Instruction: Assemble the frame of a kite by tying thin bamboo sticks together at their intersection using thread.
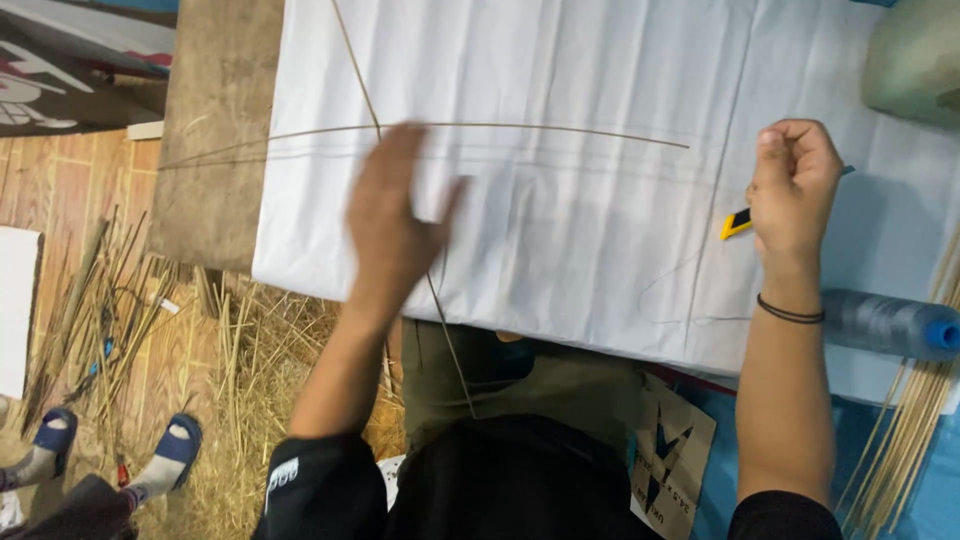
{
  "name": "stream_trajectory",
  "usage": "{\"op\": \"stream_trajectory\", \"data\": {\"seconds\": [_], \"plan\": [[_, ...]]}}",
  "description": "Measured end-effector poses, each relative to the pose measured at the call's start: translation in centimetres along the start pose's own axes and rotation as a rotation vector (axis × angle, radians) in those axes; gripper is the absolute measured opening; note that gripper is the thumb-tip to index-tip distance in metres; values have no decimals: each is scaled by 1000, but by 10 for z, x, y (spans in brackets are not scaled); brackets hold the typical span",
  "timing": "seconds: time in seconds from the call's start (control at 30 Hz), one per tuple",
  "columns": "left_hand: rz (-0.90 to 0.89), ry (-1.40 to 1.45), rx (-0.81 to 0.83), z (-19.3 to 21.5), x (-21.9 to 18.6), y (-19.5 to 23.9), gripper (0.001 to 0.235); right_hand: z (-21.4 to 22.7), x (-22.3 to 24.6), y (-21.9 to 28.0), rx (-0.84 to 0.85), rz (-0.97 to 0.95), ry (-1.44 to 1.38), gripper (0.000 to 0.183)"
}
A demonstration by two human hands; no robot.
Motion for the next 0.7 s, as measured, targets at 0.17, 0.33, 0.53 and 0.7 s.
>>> {"op": "stream_trajectory", "data": {"seconds": [0.17, 0.33, 0.53, 0.7], "plan": [[275, -167, 81, -8, 106, 27, 69, -9, 12, 0, -15, -71, -183, 18], [395, 287, 181, -39, 124, 16, 56, -24, 45, 3, 184, 57, -86, 26], [330, 386, 158, -45, 74, 12, 49, -64, 150, 30, 393, 593, 678, 41], [240, 458, 111, -17, 24, 14, 54, -76, 195, 36, 371, 727, 900, 49]]}}
Point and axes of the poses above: each hand's wrist, its own y-axis away from the middle knuckle, its own z-axis out of the back of the hand, x = y × z, the point moved 9 cm from there along -y, towards the middle knuckle, and after that the axes turned 14 degrees about z, right-handed, at the moved point
